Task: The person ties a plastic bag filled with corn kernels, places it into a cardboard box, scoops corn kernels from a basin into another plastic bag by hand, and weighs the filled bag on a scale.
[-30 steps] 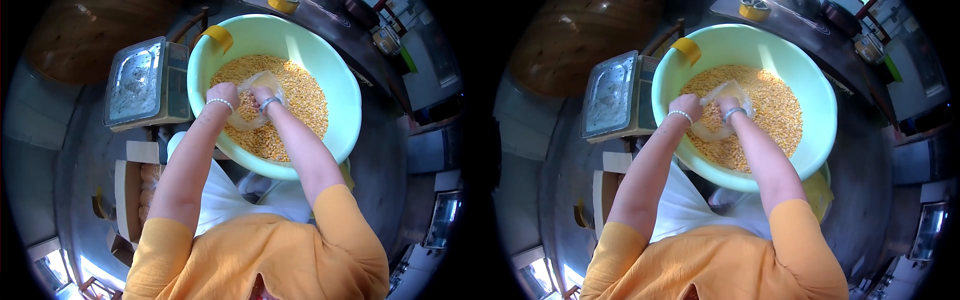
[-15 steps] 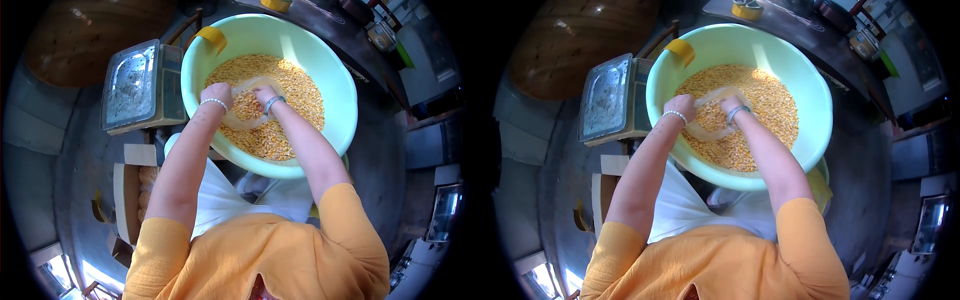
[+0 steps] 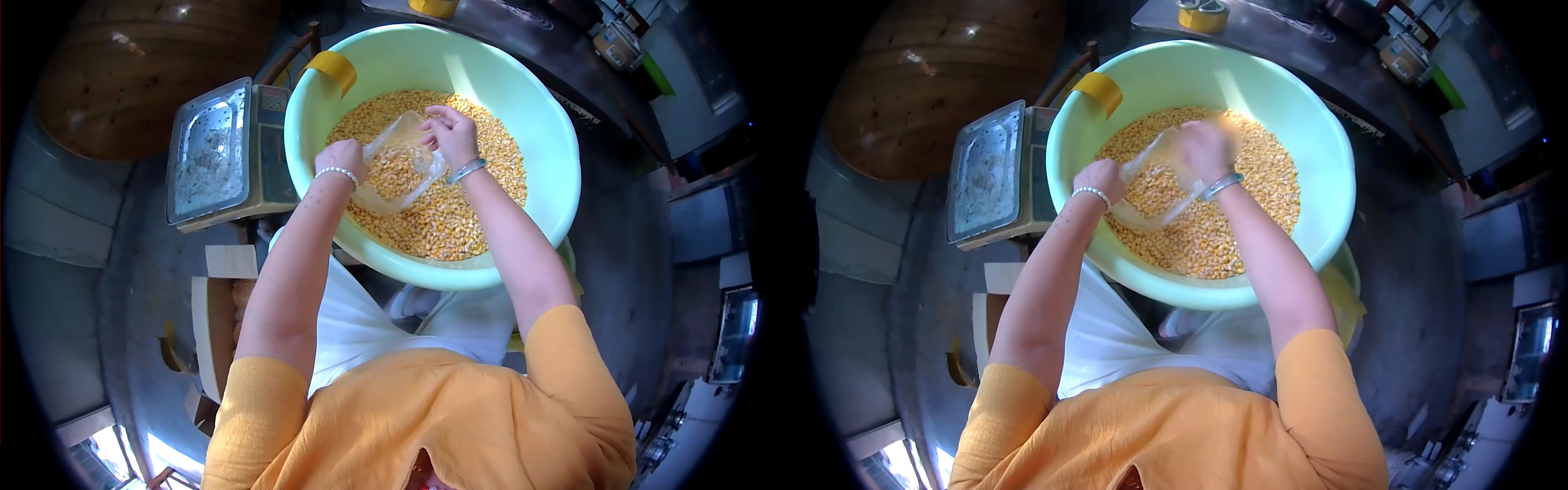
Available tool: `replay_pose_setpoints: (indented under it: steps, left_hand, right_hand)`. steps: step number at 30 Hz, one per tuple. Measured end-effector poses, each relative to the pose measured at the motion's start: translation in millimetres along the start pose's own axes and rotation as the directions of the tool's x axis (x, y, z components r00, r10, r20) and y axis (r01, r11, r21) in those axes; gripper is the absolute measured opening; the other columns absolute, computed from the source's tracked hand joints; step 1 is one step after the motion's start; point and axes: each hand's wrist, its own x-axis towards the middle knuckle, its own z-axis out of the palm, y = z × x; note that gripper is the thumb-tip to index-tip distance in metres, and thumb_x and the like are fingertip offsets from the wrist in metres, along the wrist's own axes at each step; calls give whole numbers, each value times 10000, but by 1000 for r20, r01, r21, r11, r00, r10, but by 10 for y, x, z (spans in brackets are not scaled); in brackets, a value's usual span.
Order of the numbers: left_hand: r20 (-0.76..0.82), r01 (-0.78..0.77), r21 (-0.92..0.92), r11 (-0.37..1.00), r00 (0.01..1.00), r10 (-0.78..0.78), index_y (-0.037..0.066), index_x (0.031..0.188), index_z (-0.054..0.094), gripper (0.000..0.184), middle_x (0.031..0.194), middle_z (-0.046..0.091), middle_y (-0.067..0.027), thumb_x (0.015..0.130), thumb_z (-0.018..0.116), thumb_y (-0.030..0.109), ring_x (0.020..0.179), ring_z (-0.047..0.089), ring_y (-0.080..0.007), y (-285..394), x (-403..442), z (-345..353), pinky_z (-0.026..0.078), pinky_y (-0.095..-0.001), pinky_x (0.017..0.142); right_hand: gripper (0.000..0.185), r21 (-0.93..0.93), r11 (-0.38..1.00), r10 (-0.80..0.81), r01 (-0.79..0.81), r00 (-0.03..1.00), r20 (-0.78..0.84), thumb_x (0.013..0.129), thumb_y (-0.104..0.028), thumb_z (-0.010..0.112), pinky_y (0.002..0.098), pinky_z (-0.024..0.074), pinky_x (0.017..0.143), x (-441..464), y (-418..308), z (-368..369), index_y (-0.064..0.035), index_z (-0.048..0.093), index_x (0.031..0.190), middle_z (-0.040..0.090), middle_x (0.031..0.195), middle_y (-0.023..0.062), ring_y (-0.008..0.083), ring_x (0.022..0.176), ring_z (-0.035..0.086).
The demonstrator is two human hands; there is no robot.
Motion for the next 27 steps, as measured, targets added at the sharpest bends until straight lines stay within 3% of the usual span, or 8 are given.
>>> replay_pose_setpoints:
  steps: [3, 6, 9, 12, 15, 16, 19, 27]
  left_hand:
    - [40, 41, -29, 999, 998, -40, 48, 934, 651, 234, 974, 630, -144, 761, 518, 131, 920, 600, -282, 20, 20, -8, 484, -360, 781]
    - [40, 61, -50, 997, 997, -59, 45, 940, 651, 249, 978, 629, -148, 781, 492, 151, 924, 599, -283, 44, 24, -27, 479, -363, 790]
    - [36, 39, -19, 999, 999, -39, 39, 940, 650, 258, 979, 628, -154, 790, 479, 161, 932, 597, -285, 25, 48, 11, 476, -364, 797]
    - [40, 54, -16, 998, 998, -54, 36, 943, 647, 255, 987, 625, -157, 787, 489, 161, 935, 596, -286, 33, 40, 0, 476, -363, 799]
    - [41, 56, -22, 998, 998, -55, 36, 949, 642, 253, 995, 623, -159, 785, 498, 163, 937, 595, -288, 22, 46, 12, 476, -363, 802]
    - [38, 55, -22, 998, 998, -54, 36, 950, 642, 252, 997, 623, -159, 784, 501, 164, 938, 595, -289, 26, 39, 6, 476, -362, 803]
    - [35, 48, -22, 999, 998, -47, 38, 951, 641, 250, 999, 623, -158, 783, 509, 169, 939, 595, -289, 36, 30, -13, 476, -360, 807]
    - [12, -3, 46, 999, 1000, 3, 60, 903, 656, 249, 956, 631, -156, 764, 531, 224, 900, 602, -297, -21, 34, 34, 480, -370, 784]
  right_hand:
    - [223, -213, 977, -54, 0, 968, -246, 815, 20, 459, 209, 479, 487, 221, 493, -338, 5, 585, 998, 627, 769, 85, 106, 639, 611]
    - [253, -364, 887, 188, -283, 943, -274, 749, -171, 577, 313, 501, 702, 206, 1208, -633, -79, 642, 975, 641, 936, 140, 271, 781, 636]
    - [274, -749, 627, 227, -215, 970, -89, 740, -165, 576, 359, 490, 760, -103, 1319, -547, -90, 639, 996, 625, 975, 163, 303, 859, 618]
    - [291, -747, 637, 286, -192, 958, -2, 762, -219, 560, 396, 471, 801, -243, 967, -284, -81, 631, 1008, 613, 983, 194, 323, 920, 593]
    - [372, -766, 629, 286, -131, 956, 72, 796, -342, 530, 414, 457, 817, -162, 1198, -94, -75, 609, 1043, 589, 1022, 219, 339, 946, 576]
    - [490, -727, 669, 261, -153, 965, 37, 818, -478, 459, 429, 457, 806, -269, 1004, -40, -67, 601, 1043, 586, 1010, 234, 363, 947, 568]
    - [546, -719, 671, 297, -182, 954, 35, 819, -503, 444, 403, 433, 842, -289, 992, -13, -29, 575, 1057, 578, 1039, 239, 364, 999, 545]
    - [456, -782, 581, 369, -226, 929, 5, 830, -433, 433, 423, 449, 811, -432, 669, 14, -60, 595, 1036, 592, 988, 235, 369, 937, 567]
